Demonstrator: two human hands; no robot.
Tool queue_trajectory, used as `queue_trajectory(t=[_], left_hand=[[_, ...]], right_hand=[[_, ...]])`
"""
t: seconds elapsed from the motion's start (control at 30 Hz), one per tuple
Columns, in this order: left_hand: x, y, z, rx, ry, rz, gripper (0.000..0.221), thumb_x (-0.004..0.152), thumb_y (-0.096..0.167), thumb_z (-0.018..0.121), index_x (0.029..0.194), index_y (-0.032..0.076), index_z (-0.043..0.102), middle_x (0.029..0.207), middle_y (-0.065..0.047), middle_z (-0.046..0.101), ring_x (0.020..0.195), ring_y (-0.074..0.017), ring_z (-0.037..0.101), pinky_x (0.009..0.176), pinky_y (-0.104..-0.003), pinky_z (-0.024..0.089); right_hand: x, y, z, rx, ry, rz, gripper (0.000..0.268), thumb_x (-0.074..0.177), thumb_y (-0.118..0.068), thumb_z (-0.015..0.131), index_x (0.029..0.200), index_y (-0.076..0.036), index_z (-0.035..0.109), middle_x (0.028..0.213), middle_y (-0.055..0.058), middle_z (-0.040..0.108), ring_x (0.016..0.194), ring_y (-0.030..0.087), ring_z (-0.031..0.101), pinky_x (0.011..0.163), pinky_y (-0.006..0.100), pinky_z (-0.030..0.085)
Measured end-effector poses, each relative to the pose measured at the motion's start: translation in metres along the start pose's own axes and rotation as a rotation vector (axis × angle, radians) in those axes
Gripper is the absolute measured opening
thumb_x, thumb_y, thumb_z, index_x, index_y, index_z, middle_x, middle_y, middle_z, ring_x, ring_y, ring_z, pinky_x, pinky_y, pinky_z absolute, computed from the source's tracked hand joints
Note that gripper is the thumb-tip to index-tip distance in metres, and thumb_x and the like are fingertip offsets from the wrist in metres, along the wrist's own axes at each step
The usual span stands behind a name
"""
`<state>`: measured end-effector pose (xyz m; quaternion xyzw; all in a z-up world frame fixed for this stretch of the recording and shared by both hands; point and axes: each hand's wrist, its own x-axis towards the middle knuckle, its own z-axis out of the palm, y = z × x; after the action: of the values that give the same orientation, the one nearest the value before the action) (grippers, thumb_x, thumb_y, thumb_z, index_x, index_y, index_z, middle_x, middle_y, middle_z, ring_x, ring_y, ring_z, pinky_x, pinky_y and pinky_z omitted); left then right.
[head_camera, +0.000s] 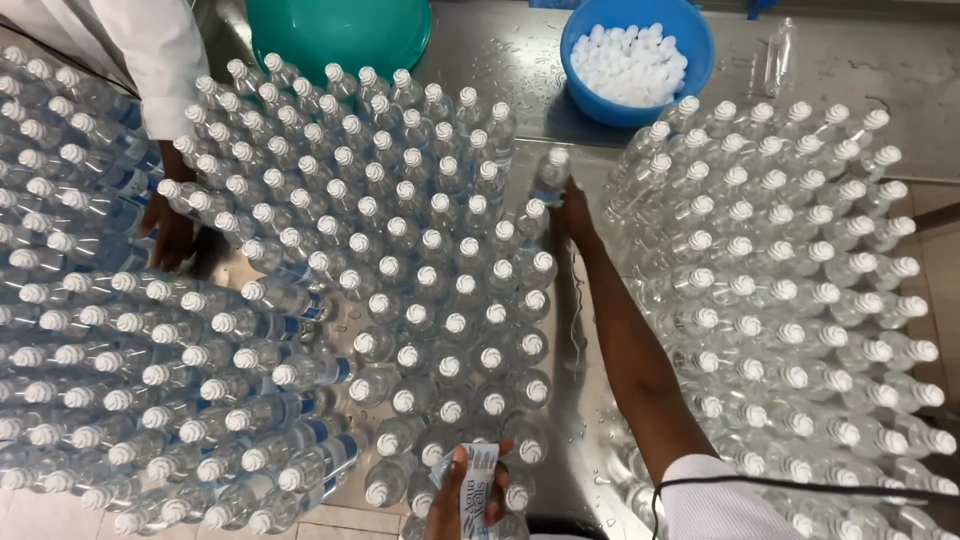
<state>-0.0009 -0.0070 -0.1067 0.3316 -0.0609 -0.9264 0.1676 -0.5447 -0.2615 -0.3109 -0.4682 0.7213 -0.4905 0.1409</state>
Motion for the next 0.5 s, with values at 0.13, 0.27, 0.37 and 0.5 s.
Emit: queue_trajectory(t=[0.13, 0.27, 0.37, 0.5], left_hand=[[0.004, 0.009, 0.016, 0.08, -0.014, -0.023, 0.096, 0.094, 0.068, 0.054, 0.155, -0.006, 0.062, 0.095, -0.011, 0.07, 0.056, -0.0128, 0.057, 0.046, -0.028, 0.039], [0.004, 0.014, 0.023, 0.007, 0.021, -0.055, 0.091, 0.096, 0.063, 0.057, 0.156, -0.004, 0.061, 0.095, -0.013, 0.07, 0.057, -0.0146, 0.057, 0.048, -0.029, 0.043], [0.004, 0.009, 0.017, 0.011, -0.028, -0.021, 0.089, 0.096, 0.062, 0.058, 0.154, -0.005, 0.062, 0.095, -0.013, 0.07, 0.055, -0.0153, 0.061, 0.046, -0.027, 0.045], [-0.004, 0.008, 0.022, 0.037, -0.095, -0.028, 0.089, 0.096, 0.062, 0.057, 0.154, -0.005, 0.06, 0.095, -0.017, 0.074, 0.054, -0.0226, 0.066, 0.049, -0.033, 0.051]], right_hand=[[0.016, -0.059, 0.004, 0.19, -0.23, -0.025, 0.066, 0.102, -0.021, 0.079, 0.161, -0.017, 0.05, 0.15, 0.014, 0.066, 0.123, 0.033, 0.07, 0.099, 0.044, 0.056], [-0.001, -0.109, -0.057, -0.331, 0.139, 0.076, 0.047, 0.099, -0.002, 0.068, 0.142, -0.019, 0.063, 0.138, 0.01, 0.065, 0.099, 0.03, 0.074, 0.083, 0.046, 0.058], [-0.012, -0.172, -0.128, -0.616, 0.412, 0.093, 0.028, 0.102, -0.008, 0.068, 0.13, -0.012, 0.068, 0.12, 0.016, 0.061, 0.104, 0.043, 0.067, 0.076, 0.058, 0.055], [0.012, -0.094, -0.17, -0.932, 0.197, 0.316, 0.044, 0.099, -0.038, 0.076, 0.134, -0.011, 0.068, 0.133, 0.026, 0.062, 0.098, 0.049, 0.073, 0.071, 0.062, 0.059]])
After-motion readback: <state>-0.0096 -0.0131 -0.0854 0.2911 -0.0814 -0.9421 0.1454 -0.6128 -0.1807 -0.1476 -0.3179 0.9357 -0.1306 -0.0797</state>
